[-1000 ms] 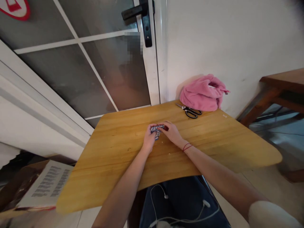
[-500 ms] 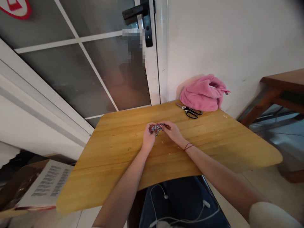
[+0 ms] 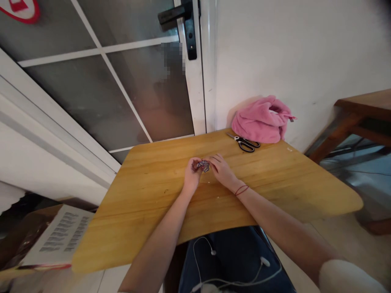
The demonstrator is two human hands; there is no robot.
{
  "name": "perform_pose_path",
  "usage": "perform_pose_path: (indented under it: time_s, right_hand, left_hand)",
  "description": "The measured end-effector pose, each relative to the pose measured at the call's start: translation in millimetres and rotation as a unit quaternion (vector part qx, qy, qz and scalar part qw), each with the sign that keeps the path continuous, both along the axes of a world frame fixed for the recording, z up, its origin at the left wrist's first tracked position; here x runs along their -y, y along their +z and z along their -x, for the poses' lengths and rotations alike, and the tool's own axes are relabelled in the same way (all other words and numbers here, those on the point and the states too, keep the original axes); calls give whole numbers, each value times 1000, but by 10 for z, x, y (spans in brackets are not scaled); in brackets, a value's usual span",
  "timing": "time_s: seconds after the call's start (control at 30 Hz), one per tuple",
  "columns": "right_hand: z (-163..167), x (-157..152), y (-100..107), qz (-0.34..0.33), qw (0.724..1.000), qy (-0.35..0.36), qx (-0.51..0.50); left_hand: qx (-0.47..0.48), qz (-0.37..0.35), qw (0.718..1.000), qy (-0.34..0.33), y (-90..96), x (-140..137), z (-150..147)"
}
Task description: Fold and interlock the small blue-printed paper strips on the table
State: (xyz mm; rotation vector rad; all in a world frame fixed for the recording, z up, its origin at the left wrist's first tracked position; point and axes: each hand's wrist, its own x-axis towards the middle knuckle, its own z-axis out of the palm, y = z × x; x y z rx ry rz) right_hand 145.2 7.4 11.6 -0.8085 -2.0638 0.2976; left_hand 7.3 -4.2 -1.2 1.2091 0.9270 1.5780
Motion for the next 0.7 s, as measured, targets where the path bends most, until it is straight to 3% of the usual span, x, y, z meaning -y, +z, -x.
perform_pose_path:
  time_s: [0.4,0.7]
  right_hand:
    - [59,-63,-155,67,997,-7,36]
    - [17,-47,-136,59,992,-36,107]
  left_hand:
    - [-198,23,977,81,26,61,35]
    - [-230,15,972,48,-23,85,119]
